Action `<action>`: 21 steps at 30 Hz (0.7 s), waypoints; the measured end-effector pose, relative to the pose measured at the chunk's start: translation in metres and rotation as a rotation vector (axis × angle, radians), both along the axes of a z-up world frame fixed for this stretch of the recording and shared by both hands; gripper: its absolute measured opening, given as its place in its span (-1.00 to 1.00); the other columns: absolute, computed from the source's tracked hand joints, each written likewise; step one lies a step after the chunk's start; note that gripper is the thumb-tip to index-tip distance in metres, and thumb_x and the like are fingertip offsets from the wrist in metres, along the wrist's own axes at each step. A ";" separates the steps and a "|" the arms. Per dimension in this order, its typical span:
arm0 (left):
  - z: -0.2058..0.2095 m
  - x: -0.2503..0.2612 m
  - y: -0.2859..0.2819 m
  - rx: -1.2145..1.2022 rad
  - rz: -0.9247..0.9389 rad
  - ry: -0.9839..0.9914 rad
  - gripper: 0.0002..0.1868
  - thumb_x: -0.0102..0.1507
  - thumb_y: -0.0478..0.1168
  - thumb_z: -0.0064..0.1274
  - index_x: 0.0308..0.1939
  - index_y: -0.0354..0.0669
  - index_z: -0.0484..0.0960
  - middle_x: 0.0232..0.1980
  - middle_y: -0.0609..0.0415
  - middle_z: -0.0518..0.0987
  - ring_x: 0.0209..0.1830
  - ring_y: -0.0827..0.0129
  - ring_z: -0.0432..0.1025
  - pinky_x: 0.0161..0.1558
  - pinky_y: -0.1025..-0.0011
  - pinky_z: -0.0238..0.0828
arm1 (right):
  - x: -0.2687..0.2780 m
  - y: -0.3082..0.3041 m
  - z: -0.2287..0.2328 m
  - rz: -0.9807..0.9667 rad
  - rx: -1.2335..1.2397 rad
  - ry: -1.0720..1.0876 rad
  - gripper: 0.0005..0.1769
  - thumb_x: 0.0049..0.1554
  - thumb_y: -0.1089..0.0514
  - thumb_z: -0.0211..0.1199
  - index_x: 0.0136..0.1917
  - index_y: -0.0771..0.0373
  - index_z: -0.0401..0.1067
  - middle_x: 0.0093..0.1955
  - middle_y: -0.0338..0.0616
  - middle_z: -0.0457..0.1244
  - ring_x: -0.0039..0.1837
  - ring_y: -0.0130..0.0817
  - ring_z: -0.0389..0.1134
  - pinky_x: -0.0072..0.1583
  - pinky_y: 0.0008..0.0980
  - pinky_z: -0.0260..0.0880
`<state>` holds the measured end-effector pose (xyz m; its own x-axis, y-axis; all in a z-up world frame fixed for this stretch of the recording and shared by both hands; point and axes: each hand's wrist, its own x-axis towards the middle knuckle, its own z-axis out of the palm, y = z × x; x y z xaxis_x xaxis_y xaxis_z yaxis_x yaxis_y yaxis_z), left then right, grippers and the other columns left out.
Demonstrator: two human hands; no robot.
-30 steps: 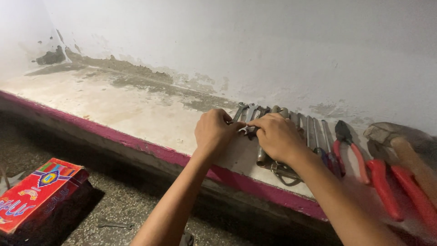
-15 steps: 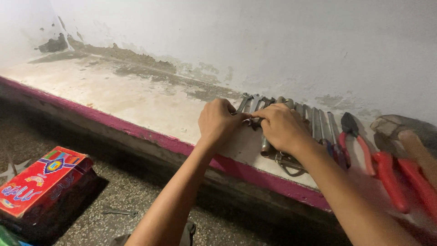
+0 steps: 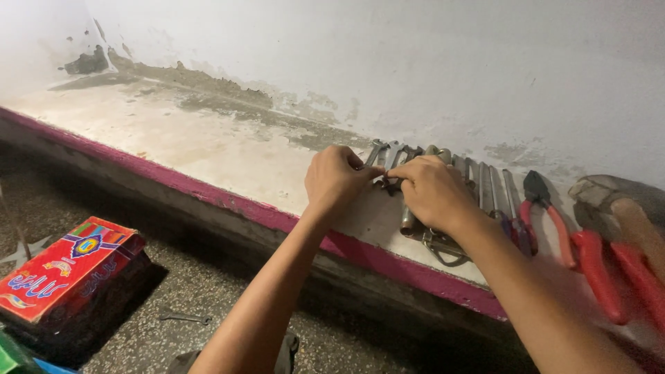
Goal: The recorder cleans metal wrenches with a cloth and organizes them on a shelf.
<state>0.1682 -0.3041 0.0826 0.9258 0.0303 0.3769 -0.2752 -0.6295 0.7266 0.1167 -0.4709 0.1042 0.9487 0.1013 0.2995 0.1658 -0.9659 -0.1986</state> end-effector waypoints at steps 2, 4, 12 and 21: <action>-0.001 0.001 0.000 -0.004 0.001 0.000 -0.53 -0.04 0.16 0.45 -0.40 -0.17 0.77 -0.43 -0.05 0.69 -0.42 0.21 0.60 -0.32 0.25 0.49 | 0.000 0.001 0.000 -0.007 -0.001 0.008 -0.58 0.23 0.19 -0.05 0.19 0.07 0.57 0.26 -0.11 0.36 0.37 -0.21 0.31 0.40 -0.09 0.28; -0.002 0.000 -0.001 -0.011 0.002 -0.002 -0.54 -0.04 0.16 0.44 -0.40 -0.16 0.77 -0.43 -0.05 0.69 -0.42 0.21 0.60 -0.32 0.25 0.49 | 0.000 0.000 0.000 -0.014 -0.004 0.014 -0.58 0.23 0.19 -0.06 0.19 0.06 0.57 0.26 -0.12 0.36 0.37 -0.22 0.31 0.40 -0.09 0.28; -0.001 -0.004 0.000 0.022 0.009 -0.024 -0.55 -0.08 0.09 0.48 -0.37 -0.18 0.77 -0.37 -0.10 0.70 -0.34 0.12 0.61 -0.25 0.22 0.52 | -0.003 0.002 0.003 -0.007 -0.001 -0.005 -0.59 0.21 0.18 -0.03 0.18 0.01 0.58 0.26 -0.15 0.36 0.35 -0.20 0.32 0.37 -0.11 0.29; -0.015 0.009 -0.003 0.017 0.027 -0.144 -0.49 -0.07 0.13 0.48 -0.40 -0.25 0.74 -0.39 -0.13 0.69 -0.35 0.10 0.59 -0.29 0.20 0.48 | -0.003 0.000 0.003 0.004 0.031 -0.004 -0.60 0.21 0.18 -0.01 0.18 0.02 0.58 0.26 -0.13 0.36 0.34 -0.20 0.34 0.37 -0.12 0.32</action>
